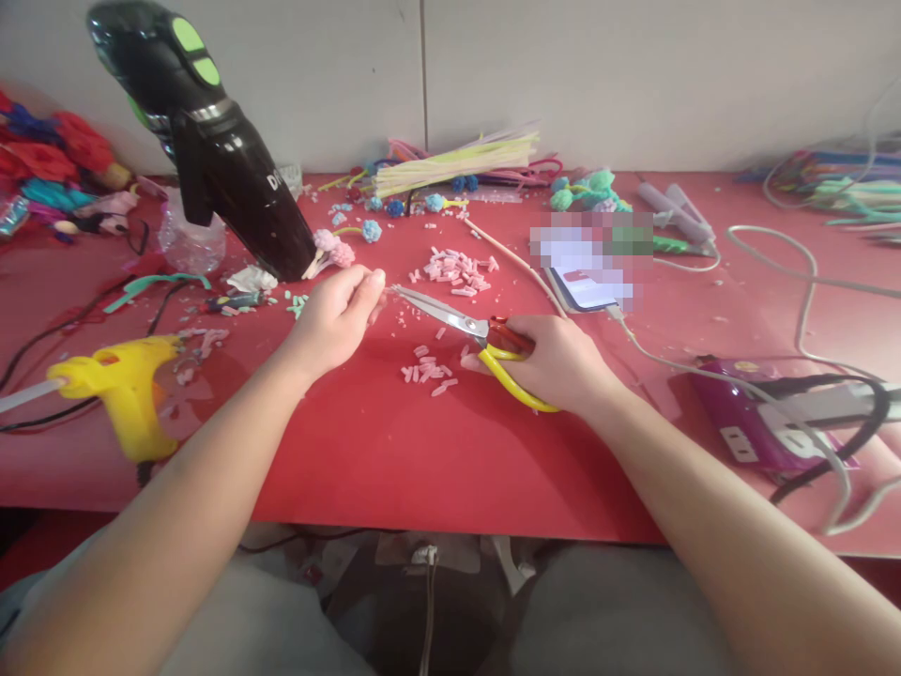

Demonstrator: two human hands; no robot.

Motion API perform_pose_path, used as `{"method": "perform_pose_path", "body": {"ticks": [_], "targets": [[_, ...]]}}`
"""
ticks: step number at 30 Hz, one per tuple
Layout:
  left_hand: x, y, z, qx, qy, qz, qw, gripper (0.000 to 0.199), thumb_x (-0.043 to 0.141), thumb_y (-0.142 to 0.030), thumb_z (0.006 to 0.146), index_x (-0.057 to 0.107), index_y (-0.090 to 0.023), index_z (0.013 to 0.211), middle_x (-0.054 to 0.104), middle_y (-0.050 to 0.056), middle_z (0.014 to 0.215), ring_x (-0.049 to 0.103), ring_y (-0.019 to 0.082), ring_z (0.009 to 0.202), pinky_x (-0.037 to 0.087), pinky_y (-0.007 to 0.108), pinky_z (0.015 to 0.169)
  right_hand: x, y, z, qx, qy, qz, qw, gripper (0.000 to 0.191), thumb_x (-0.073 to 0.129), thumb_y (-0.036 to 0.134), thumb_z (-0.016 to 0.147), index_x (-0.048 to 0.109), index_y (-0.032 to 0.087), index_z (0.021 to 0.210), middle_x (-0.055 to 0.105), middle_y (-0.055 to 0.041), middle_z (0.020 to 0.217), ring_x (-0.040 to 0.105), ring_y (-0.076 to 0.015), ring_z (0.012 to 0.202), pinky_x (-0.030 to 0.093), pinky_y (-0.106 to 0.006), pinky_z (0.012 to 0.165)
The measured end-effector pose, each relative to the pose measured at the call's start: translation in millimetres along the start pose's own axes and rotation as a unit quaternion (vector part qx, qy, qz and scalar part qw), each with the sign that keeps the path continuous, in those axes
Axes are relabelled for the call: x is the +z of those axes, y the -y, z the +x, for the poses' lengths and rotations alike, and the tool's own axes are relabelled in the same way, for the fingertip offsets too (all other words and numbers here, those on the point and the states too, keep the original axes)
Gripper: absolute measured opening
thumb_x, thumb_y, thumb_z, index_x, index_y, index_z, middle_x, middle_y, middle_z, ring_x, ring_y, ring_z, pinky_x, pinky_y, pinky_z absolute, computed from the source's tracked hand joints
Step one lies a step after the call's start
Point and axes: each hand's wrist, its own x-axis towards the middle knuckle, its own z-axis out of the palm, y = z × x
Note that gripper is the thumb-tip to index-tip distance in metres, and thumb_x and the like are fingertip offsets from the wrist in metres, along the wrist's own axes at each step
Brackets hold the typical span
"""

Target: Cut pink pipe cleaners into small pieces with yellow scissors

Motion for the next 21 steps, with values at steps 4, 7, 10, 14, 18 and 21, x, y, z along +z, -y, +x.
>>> {"method": "perform_pose_path", "body": {"ticks": [4,7,10,14,18,21], "targets": [[-0.4,-1.0,-0.4,0.0,0.001,0.005,1.0,0.043,0.046,-0.037,0.118,0.045,-0.024,0.077,0.054,-0.001,0.068,0.052,0.016,0.063,0.041,0.033,0.064,1.1,-1.4,1.3,-0.002,0.0,-0.002,1.0,0.082,0.071,0.1,0.064,0.035,0.026,0.064,0.029,0.0039,0.061,0.029,-0.0142,0.062,0.027,-0.033,0.055],[-0.4,-1.4,-0.7,0.0,0.001,-0.001,1.0,0.044,0.046,-0.038,0.118,0.045,-0.024,0.077,0.054,-0.001,0.068,0.052,0.016,0.063,0.042,0.032,0.064,1.9,-2.8,2.2,-0.006,-0.001,-0.002,1.0,0.083,0.07,0.101,0.065,0.033,0.026,0.064,0.028,0.0033,0.063,0.028,-0.0145,0.062,0.027,-0.034,0.055],[0.1,-1.5,-0.7,0.001,0.001,-0.011,1.0,0.044,0.046,-0.039,0.118,0.046,-0.024,0.077,0.055,-0.001,0.068,0.052,0.015,0.062,0.042,0.032,0.064,2.0,-2.9,2.7,-0.007,-0.002,-0.005,1.0,0.084,0.07,0.101,0.064,0.033,0.026,0.063,0.028,0.0028,0.063,0.028,-0.0144,0.063,0.027,-0.034,0.055],[0.8,-1.0,-0.6,0.001,-0.001,-0.015,1.0,0.046,0.046,-0.045,0.118,0.047,-0.024,0.077,0.056,-0.001,0.067,0.052,0.015,0.061,0.042,0.032,0.064,1.9,-2.5,3.1,-0.003,-0.002,-0.002,1.0,0.084,0.072,0.099,0.063,0.033,0.025,0.063,0.028,0.0031,0.063,0.028,-0.0142,0.062,0.027,-0.033,0.054],[1.2,0.5,-0.8,0.001,-0.001,-0.019,1.0,0.047,0.046,-0.049,0.118,0.048,-0.024,0.078,0.057,-0.001,0.068,0.052,0.015,0.061,0.042,0.032,0.063,2.5,-3.1,3.4,-0.003,-0.005,0.002,1.0,0.084,0.073,0.099,0.066,0.032,0.026,0.063,0.027,0.0025,0.062,0.027,-0.0147,0.062,0.027,-0.034,0.053],[1.4,1.7,-0.9,0.002,-0.002,-0.022,1.0,0.047,0.045,-0.049,0.118,0.048,-0.024,0.078,0.056,-0.001,0.068,0.053,0.015,0.061,0.041,0.032,0.063,2.1,-3.2,2.6,-0.004,-0.006,0.004,1.0,0.084,0.074,0.099,0.066,0.032,0.026,0.062,0.028,0.0026,0.061,0.028,-0.0147,0.061,0.027,-0.034,0.053]]}}
